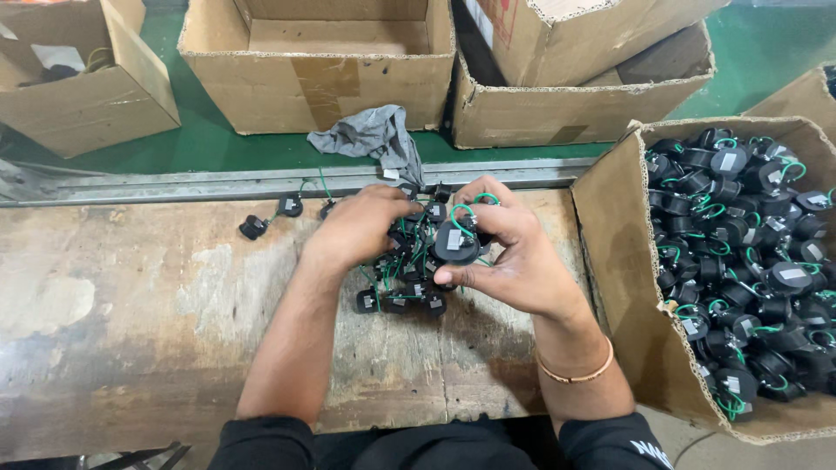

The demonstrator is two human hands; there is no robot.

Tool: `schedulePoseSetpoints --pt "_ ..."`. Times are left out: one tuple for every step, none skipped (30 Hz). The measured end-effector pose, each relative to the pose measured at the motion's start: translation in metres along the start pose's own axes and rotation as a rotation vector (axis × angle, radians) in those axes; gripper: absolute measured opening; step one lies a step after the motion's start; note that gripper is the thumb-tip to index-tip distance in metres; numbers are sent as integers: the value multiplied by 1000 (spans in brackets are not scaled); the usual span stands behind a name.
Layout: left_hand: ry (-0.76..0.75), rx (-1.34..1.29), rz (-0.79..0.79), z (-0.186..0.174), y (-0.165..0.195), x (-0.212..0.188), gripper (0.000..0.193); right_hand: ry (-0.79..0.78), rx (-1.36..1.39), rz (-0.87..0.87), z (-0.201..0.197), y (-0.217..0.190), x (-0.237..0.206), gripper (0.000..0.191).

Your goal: The person picks small black electrical plug components with green wires from a cardboard box and works on them one at a time at a wooden workbench, twisting and folding the wire leads and pressing the parts together, then sets the finished piece on the bench. The person repeats this handling cycle continuously across the episode.

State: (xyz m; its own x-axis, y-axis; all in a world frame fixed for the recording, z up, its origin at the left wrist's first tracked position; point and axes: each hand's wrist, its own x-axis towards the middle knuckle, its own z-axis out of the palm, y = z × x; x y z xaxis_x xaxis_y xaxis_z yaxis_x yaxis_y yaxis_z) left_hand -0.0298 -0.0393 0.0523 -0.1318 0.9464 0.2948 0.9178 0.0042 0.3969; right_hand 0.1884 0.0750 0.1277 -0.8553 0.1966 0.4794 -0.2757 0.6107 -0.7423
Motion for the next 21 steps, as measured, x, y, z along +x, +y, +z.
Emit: schedulePoseSetpoints --pt "-64 -8 -39 8 -1 3 65 6 6 -2 -1 -1 1 47" --pt "-134 19 -83 13 -3 4 56 13 11 -3 -2 -1 1 48" --pt "-205 45 -127 16 -5 6 46 20 18 -4 -2 -2 2 49" --pt "-277 71 -172 18 -8 7 36 25 -1 1 -4 -3 1 51" --pt "-259 65 -207 19 -10 7 31 30 -18 5 -6 -4 1 52" --pt "-240 60 -242 18 -13 7 26 36 -36 9 -8 -5 0 53" --pt "-221 57 -275 17 -15 8 21 55 62 47 -8 -6 0 51" --pt "-183 68 -289 15 -17 7 20 73 159 84 -7 -7 -1 49" --pt "-144 79 -302 12 -19 7 19 91 255 121 -8 -8 -1 47" --pt "-105 91 -315 9 -19 7 18 99 180 58 -8 -9 -2 42" --pt "-83 31 -299 7 -19 7 21 108 105 -4 -9 -9 -2 37" --pt "-61 -30 -283 4 -18 7 24 116 30 -65 -10 -9 -2 34" --pt "-39 -91 -269 2 -17 6 27 135 127 -19 -9 -8 -1 31" --pt "-39 -78 -274 0 -15 6 24 153 224 27 -8 -6 0 29" --pt "-39 -65 -279 -1 -13 5 21 172 320 72 -7 -5 1 28" --pt "-39 -53 -284 0 -10 5 19 176 324 81 -7 -4 1 29" --pt "-30 -12 -287 1 -8 6 18 179 327 90 -8 -2 2 30" --pt "-19 29 -292 3 -7 6 19 181 331 96 -8 -1 2 32" --pt "-8 72 -298 5 -6 6 21 181 313 91 -8 0 2 33" --pt "-25 89 -343 8 -6 7 16 181 297 86 -8 0 2 34" --pt "-43 106 -388 11 -6 8 12 181 279 81 -8 1 1 34"
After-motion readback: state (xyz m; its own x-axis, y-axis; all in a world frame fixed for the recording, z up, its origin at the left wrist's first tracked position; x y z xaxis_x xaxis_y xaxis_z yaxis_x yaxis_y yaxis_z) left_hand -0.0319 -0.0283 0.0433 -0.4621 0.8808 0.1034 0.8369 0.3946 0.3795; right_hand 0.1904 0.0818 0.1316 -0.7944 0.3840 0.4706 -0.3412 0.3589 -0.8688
